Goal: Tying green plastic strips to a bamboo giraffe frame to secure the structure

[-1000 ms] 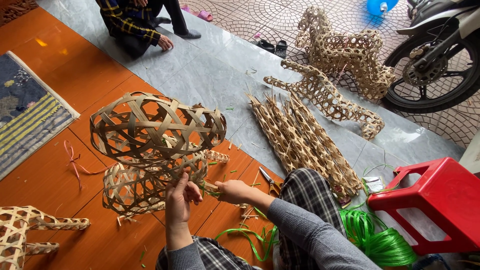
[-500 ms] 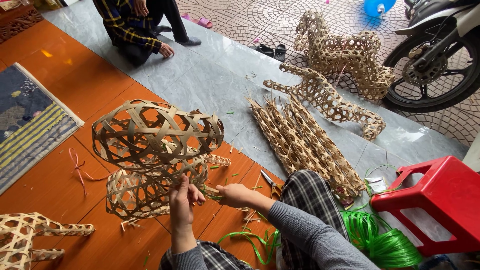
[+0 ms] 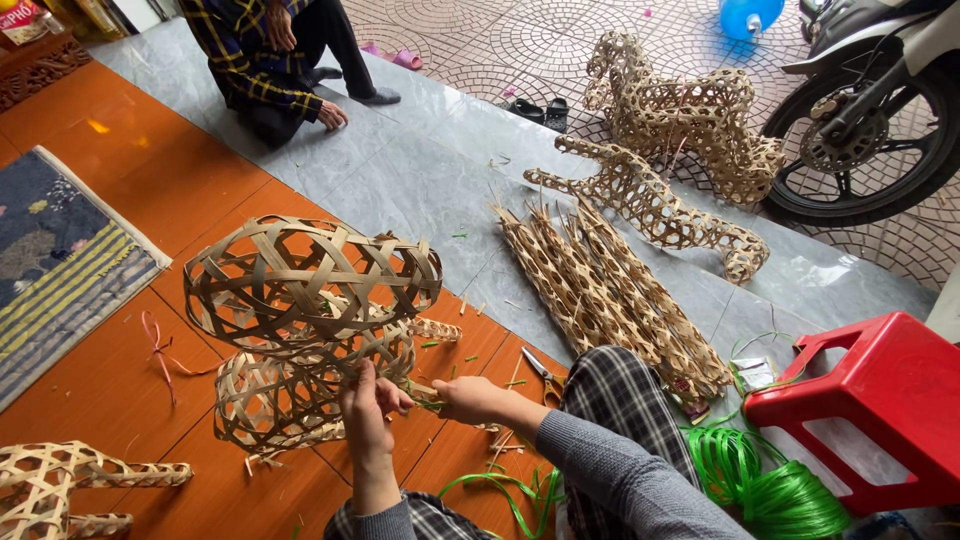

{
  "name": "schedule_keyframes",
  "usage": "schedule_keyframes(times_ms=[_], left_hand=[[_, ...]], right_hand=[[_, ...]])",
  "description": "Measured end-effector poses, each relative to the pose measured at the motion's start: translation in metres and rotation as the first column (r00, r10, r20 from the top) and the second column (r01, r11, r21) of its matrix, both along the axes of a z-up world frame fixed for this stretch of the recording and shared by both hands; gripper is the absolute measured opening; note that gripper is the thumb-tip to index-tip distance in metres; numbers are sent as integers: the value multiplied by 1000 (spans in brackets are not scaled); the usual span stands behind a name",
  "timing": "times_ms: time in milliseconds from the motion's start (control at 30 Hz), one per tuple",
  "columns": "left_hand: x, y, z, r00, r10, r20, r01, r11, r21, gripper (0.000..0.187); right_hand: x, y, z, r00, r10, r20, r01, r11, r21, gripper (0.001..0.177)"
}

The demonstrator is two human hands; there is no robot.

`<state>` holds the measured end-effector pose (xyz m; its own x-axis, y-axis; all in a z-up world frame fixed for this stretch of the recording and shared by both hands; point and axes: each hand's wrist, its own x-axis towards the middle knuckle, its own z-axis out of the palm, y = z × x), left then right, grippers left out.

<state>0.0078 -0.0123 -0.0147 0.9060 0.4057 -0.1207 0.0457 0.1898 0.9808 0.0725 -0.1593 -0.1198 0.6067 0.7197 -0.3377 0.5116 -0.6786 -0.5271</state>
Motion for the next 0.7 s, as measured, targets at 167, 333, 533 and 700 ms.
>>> schedule_keyframes(times_ms=[167,333,533,700], left_hand=[[1,-5,0,999,36,2,-36,999,3,62],[-1,-10,10,999,47,-8,-47,998,46,61],[-1,-11,9,998,58,-14,-57,997,52,67],[1,-7,3,999,50,2,-50,999,14,51]], right_hand=[[-1,-1,9,999,-10,-31,10,1000,-2,30],[-3,-1,10,999,-17,-40,17,1000,-15,32],[-4,-1,12,999,-18,-44,17,1000,-25,31],[-3,0,8,1000,-9,-26,9,1000,-9,31]])
